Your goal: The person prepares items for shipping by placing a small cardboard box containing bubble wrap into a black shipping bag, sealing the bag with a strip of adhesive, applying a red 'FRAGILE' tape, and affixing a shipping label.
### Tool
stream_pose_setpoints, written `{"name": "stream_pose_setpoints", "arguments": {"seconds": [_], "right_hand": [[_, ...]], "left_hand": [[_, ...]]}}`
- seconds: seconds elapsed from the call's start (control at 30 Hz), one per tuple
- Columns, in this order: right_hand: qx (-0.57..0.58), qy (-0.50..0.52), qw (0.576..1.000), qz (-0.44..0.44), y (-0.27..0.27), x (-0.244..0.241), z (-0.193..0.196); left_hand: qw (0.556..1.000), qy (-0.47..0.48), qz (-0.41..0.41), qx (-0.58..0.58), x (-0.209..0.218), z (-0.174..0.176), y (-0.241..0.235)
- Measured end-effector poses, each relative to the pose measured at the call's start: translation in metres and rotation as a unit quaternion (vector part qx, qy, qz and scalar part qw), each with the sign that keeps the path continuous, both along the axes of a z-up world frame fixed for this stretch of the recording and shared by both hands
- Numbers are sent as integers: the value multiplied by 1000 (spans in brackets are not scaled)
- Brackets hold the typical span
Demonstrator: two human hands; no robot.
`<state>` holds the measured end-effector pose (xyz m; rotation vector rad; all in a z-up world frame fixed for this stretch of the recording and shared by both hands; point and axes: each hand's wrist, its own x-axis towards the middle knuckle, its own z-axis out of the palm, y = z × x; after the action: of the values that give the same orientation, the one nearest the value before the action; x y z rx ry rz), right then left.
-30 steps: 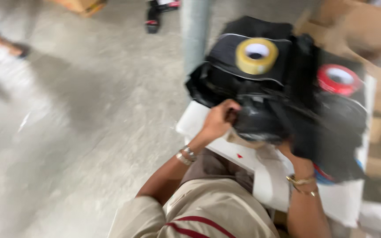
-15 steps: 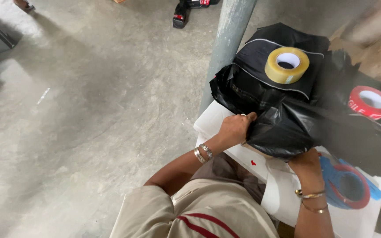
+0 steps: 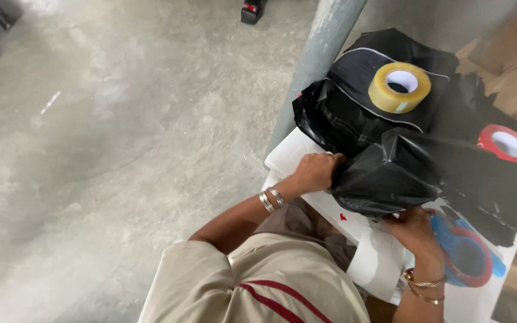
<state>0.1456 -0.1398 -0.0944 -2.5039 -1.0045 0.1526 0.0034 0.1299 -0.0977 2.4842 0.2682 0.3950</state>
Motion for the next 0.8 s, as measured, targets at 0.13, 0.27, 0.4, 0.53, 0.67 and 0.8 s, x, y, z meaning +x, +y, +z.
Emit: {"name": "stream_pose_setpoints", "arguments": {"seconds": [0.13, 0.27, 0.4, 0.53, 0.67, 0.8], "right_hand": [[7, -26, 995, 95, -6, -19, 12], [90, 101, 991, 11, 15, -42, 19], [101, 63, 992, 46, 27, -57, 48], [370, 267, 888, 66, 35, -71, 79], [371, 283, 884, 12, 42, -73, 99], [368, 293, 882, 16, 37, -73, 108]], "left_hand": [[952, -66, -188, -232, -23, 11, 28], [941, -174, -253, -139, -36, 8, 21], [949, -185, -176, -183, -31, 22, 16], [947, -129, -125, -265, -33, 48, 9], [965, -32, -130, -224, -29, 57, 4], [915, -113, -145, -359, -22, 40, 1]]}}
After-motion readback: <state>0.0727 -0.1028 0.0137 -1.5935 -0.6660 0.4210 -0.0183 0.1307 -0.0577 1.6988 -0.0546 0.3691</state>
